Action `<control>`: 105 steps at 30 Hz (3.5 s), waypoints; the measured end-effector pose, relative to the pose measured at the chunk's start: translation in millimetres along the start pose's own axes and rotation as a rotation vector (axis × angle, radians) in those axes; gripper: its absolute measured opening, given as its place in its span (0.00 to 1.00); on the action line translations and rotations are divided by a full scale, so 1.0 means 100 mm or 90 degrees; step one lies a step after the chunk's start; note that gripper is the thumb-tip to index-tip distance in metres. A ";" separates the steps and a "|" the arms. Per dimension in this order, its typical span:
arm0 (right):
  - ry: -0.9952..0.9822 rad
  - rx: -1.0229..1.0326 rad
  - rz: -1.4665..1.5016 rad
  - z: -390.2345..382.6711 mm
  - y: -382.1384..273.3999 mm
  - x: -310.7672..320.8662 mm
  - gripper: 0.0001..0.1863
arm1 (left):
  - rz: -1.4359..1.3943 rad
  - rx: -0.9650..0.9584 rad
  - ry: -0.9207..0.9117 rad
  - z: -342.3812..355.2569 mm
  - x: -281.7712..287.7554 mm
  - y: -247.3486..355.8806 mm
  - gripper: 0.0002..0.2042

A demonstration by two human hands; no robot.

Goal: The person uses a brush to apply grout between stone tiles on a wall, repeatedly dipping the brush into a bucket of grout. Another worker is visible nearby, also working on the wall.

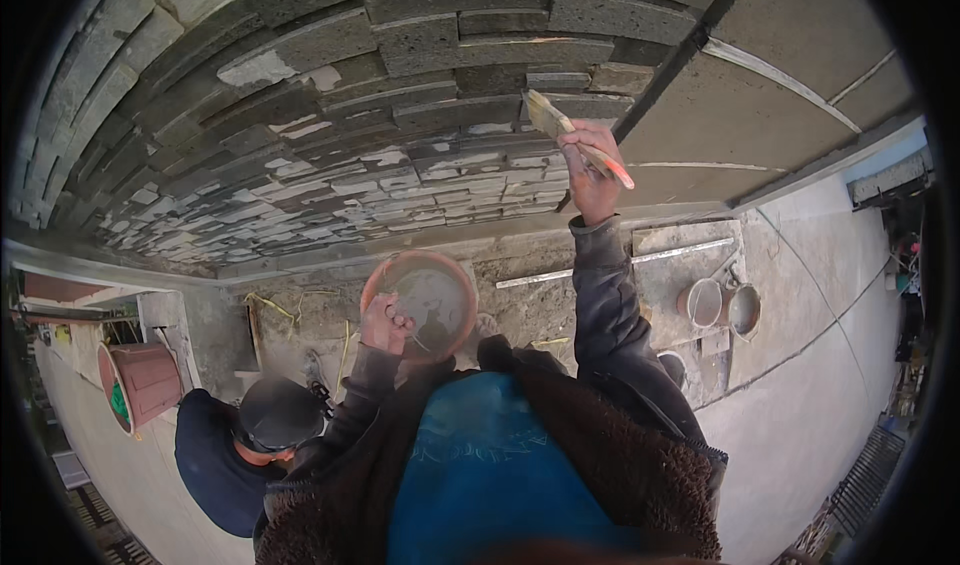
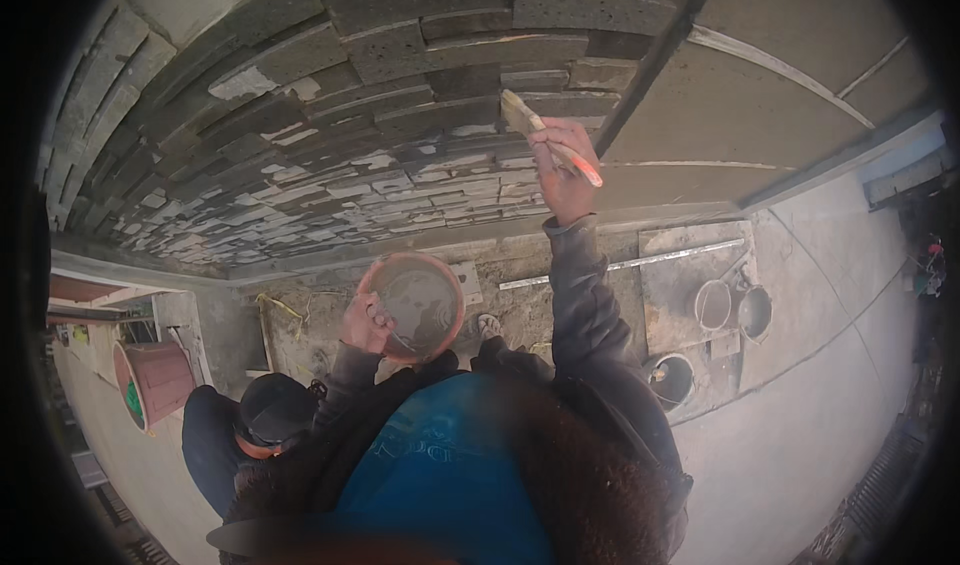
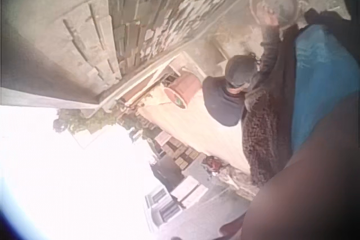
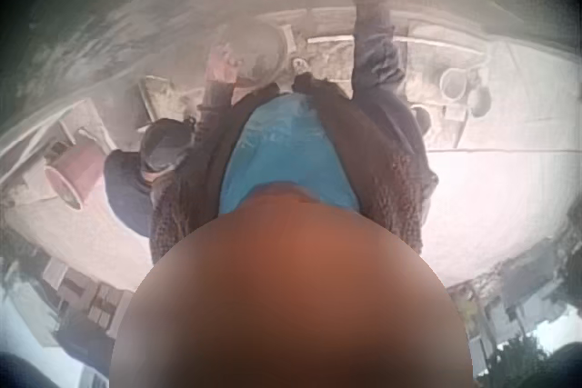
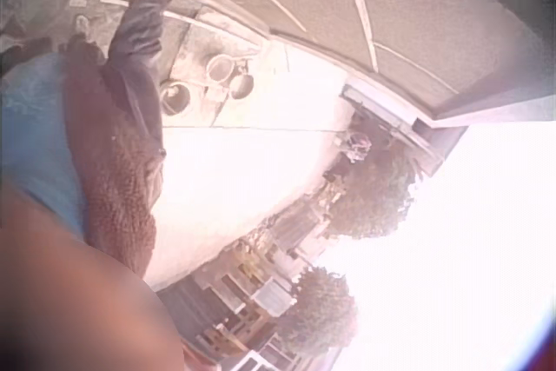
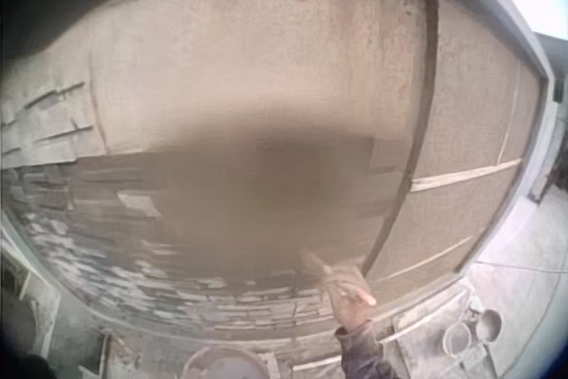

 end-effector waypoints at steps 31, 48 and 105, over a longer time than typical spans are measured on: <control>-0.557 -0.046 0.219 -1.98 -1.09 -2.00 0.04 | 0.025 -0.254 0.237 -0.50 0.18 -0.25 0.07; -0.710 -0.090 0.267 -2.19 -1.20 -2.06 0.05 | -0.181 -0.355 0.473 -1.55 0.98 -0.50 0.05; -1.401 0.109 0.104 -6.49 -3.92 -3.48 0.13 | -0.753 -0.786 1.328 -8.27 1.70 -3.85 0.13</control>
Point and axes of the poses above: each hand's wrist, its own z-axis towards the middle knuckle, its own x-axis out of the back of the hand, y = z × x, the point moved 4 cm from there along z, towards the middle knuckle, and after that the axes turned 6 degrees about -y, right-handed, at the moved point
